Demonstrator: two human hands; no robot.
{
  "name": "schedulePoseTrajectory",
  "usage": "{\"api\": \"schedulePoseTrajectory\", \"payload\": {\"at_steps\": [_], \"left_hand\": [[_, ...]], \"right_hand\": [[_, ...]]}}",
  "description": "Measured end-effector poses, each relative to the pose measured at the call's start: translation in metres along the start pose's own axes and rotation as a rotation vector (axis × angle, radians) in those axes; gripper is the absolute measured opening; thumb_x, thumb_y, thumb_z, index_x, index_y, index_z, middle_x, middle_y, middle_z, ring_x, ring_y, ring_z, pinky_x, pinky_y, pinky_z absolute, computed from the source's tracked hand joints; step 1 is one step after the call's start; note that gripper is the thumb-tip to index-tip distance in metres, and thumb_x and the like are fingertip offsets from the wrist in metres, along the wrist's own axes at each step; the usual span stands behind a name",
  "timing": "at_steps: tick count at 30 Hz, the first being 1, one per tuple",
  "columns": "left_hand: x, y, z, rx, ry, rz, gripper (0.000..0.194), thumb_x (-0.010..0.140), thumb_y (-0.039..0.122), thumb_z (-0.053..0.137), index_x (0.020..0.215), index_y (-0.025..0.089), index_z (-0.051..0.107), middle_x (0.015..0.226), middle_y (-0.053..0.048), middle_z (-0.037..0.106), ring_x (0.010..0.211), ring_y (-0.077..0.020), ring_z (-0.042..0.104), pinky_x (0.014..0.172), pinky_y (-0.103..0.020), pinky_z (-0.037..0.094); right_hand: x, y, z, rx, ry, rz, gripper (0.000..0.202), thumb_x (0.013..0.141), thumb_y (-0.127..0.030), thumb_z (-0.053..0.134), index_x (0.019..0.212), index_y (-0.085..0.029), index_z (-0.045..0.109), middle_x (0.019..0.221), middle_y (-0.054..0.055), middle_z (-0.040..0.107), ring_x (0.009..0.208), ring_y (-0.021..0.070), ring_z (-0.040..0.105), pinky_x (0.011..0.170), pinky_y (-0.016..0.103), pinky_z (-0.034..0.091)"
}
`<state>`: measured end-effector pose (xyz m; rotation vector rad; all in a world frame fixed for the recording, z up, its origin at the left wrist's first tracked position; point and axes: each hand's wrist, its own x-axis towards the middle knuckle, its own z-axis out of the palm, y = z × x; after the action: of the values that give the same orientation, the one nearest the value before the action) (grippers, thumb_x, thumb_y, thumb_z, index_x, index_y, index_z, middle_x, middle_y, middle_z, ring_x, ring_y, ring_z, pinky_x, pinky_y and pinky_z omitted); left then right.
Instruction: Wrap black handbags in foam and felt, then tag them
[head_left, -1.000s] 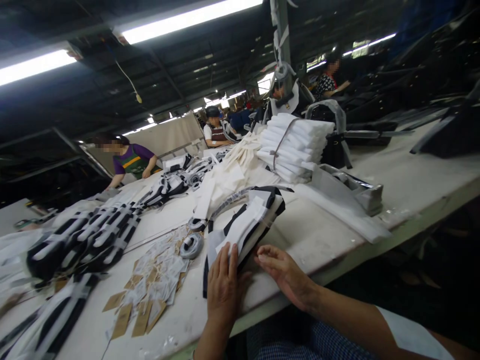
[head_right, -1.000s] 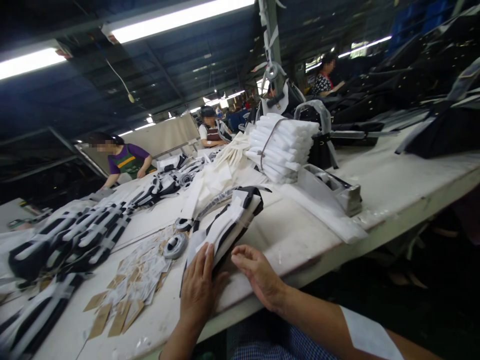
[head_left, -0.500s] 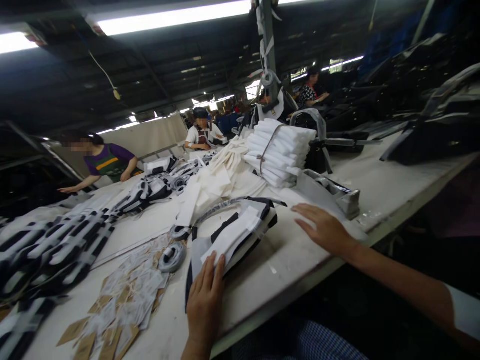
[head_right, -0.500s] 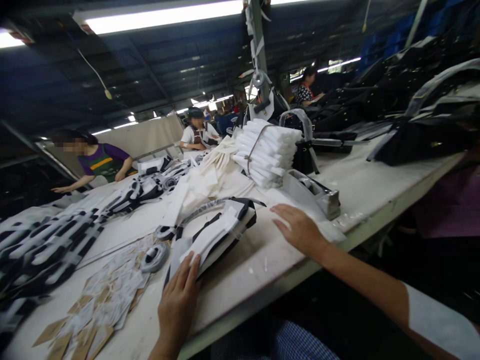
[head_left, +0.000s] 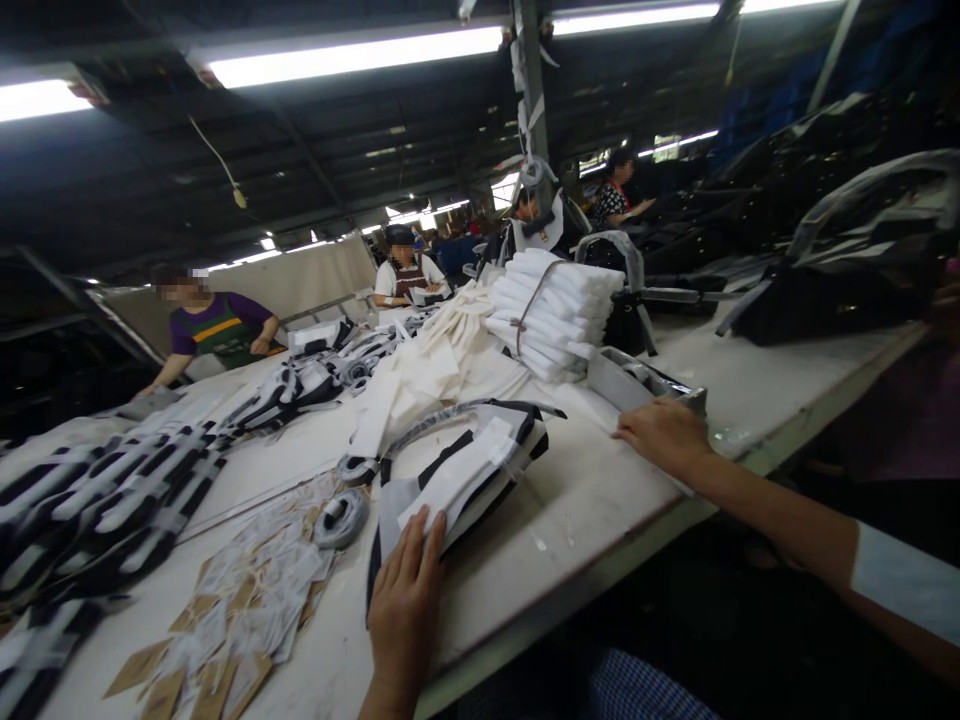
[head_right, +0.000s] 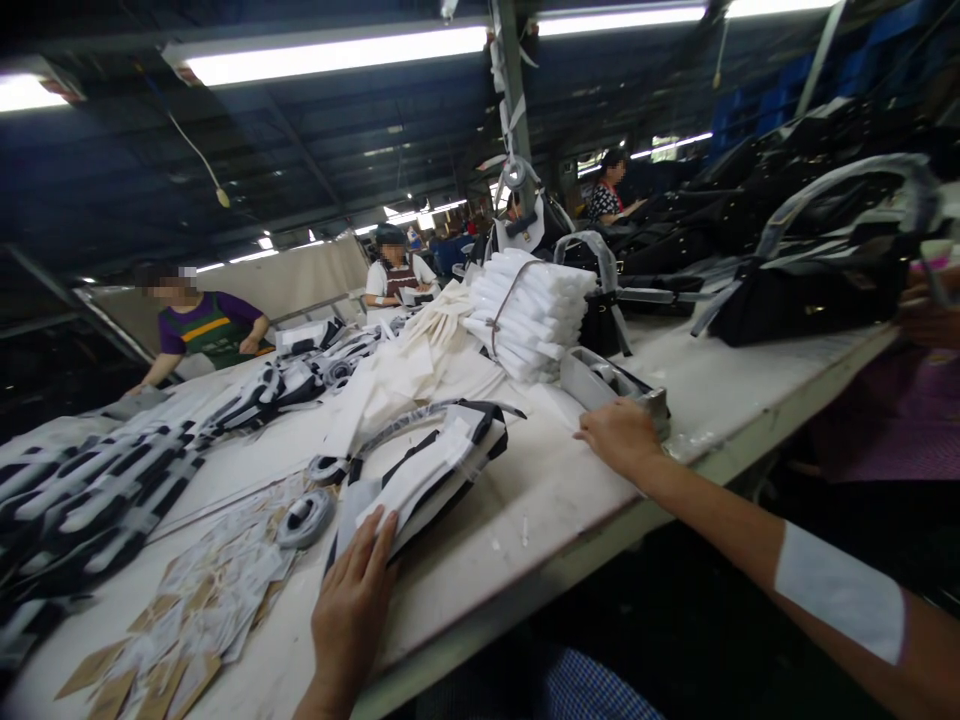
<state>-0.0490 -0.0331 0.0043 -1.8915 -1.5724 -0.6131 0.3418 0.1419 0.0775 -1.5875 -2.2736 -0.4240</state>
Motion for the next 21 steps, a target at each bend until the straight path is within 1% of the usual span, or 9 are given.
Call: {"api": "schedulePoseTrajectory", "payload": {"at_steps": [4, 7, 9, 11, 13, 15, 18, 19, 21], "left_hand": [[0.000, 0.001, -0.002, -0.006, -0.003, -0.016, 0.069, 0.092, 0.008, 0.050, 0.153, 0.030, 0.026, 0.148, -0.005, 0.049, 0.128, -0.0246, 0.055, 0.099, -0.036, 0.048], [0.001, 0.001, -0.003, -0.011, 0.006, -0.031, 0.069, 0.092, 0.009, 0.050, 0.153, 0.029, 0.025, 0.148, -0.005, 0.049, 0.128, -0.0247, 0.054, 0.099, -0.036, 0.047], [0.001, 0.001, -0.004, -0.013, 0.013, -0.037, 0.069, 0.092, 0.009, 0.051, 0.153, 0.029, 0.025, 0.148, -0.005, 0.049, 0.128, -0.0246, 0.054, 0.099, -0.036, 0.047], [0.001, 0.001, -0.003, -0.015, 0.023, -0.043, 0.069, 0.092, 0.009, 0.051, 0.153, 0.029, 0.026, 0.148, -0.005, 0.050, 0.128, -0.0244, 0.054, 0.100, -0.035, 0.046], [0.000, 0.001, -0.002, -0.019, 0.033, -0.053, 0.068, 0.092, 0.010, 0.052, 0.153, 0.029, 0.027, 0.148, -0.005, 0.050, 0.128, -0.0241, 0.055, 0.100, -0.035, 0.046], [-0.001, 0.000, -0.002, -0.025, 0.035, -0.064, 0.068, 0.093, 0.011, 0.053, 0.152, 0.030, 0.028, 0.148, -0.005, 0.050, 0.127, -0.0240, 0.055, 0.100, -0.035, 0.046], [-0.001, 0.000, -0.002, -0.042, 0.028, -0.082, 0.068, 0.092, 0.010, 0.053, 0.152, 0.030, 0.028, 0.147, -0.005, 0.050, 0.128, -0.0244, 0.054, 0.101, -0.035, 0.045], [-0.001, 0.000, -0.003, -0.047, 0.029, -0.087, 0.069, 0.092, 0.010, 0.054, 0.152, 0.030, 0.028, 0.147, -0.005, 0.051, 0.128, -0.0245, 0.054, 0.101, -0.035, 0.045], [0.000, 0.000, -0.004, -0.054, 0.037, -0.106, 0.070, 0.092, 0.010, 0.055, 0.153, 0.030, 0.027, 0.147, -0.006, 0.051, 0.128, -0.0249, 0.055, 0.101, -0.035, 0.045]], "right_hand": [[-0.015, -0.032, -0.013, -0.011, -0.051, -0.142, 0.025, 0.094, -0.026, 0.057, 0.078, -0.016, 0.074, 0.080, 0.011, 0.074, 0.080, 0.0244, 0.066, 0.089, 0.041, 0.040], [-0.040, -0.064, -0.017, 0.051, -0.145, -0.235, 0.026, 0.095, -0.026, 0.054, 0.079, -0.018, 0.073, 0.080, 0.009, 0.074, 0.081, 0.0257, 0.068, 0.080, 0.038, 0.047], [-0.056, -0.080, -0.019, 0.185, -0.272, -0.316, 0.022, 0.093, -0.028, 0.057, 0.081, -0.021, 0.074, 0.082, 0.006, 0.074, 0.081, 0.0249, 0.070, 0.073, 0.035, 0.050], [-0.067, -0.088, -0.020, 0.347, -0.361, -0.327, 0.021, 0.093, -0.034, 0.058, 0.086, -0.026, 0.075, 0.085, 0.002, 0.076, 0.082, 0.0232, 0.071, 0.073, 0.033, 0.053], [-0.068, -0.089, -0.020, 0.449, -0.328, -0.243, 0.026, 0.096, -0.041, 0.053, 0.094, -0.027, 0.075, 0.093, 0.002, 0.077, 0.088, 0.0234, 0.071, 0.079, 0.035, 0.055], [-0.061, -0.088, -0.015, 0.479, -0.208, -0.168, 0.035, 0.098, -0.044, 0.047, 0.109, -0.023, 0.072, 0.110, 0.007, 0.074, 0.102, 0.0256, 0.069, 0.091, 0.040, 0.054], [-0.050, -0.092, 0.001, 0.479, -0.046, -0.184, 0.050, 0.098, -0.045, 0.045, 0.136, -0.015, 0.056, 0.142, 0.015, 0.053, 0.130, 0.0273, 0.052, 0.110, 0.045, 0.043], [-0.047, -0.096, 0.009, 0.471, -0.035, -0.199, 0.054, 0.098, -0.046, 0.045, 0.141, -0.014, 0.050, 0.149, 0.016, 0.045, 0.136, 0.0277, 0.045, 0.113, 0.046, 0.039], [-0.046, -0.107, 0.024, 0.440, -0.103, -0.218, 0.062, 0.095, -0.048, 0.050, 0.145, -0.012, 0.046, 0.154, 0.019, 0.035, 0.142, 0.0308, 0.036, 0.115, 0.050, 0.034]]}}
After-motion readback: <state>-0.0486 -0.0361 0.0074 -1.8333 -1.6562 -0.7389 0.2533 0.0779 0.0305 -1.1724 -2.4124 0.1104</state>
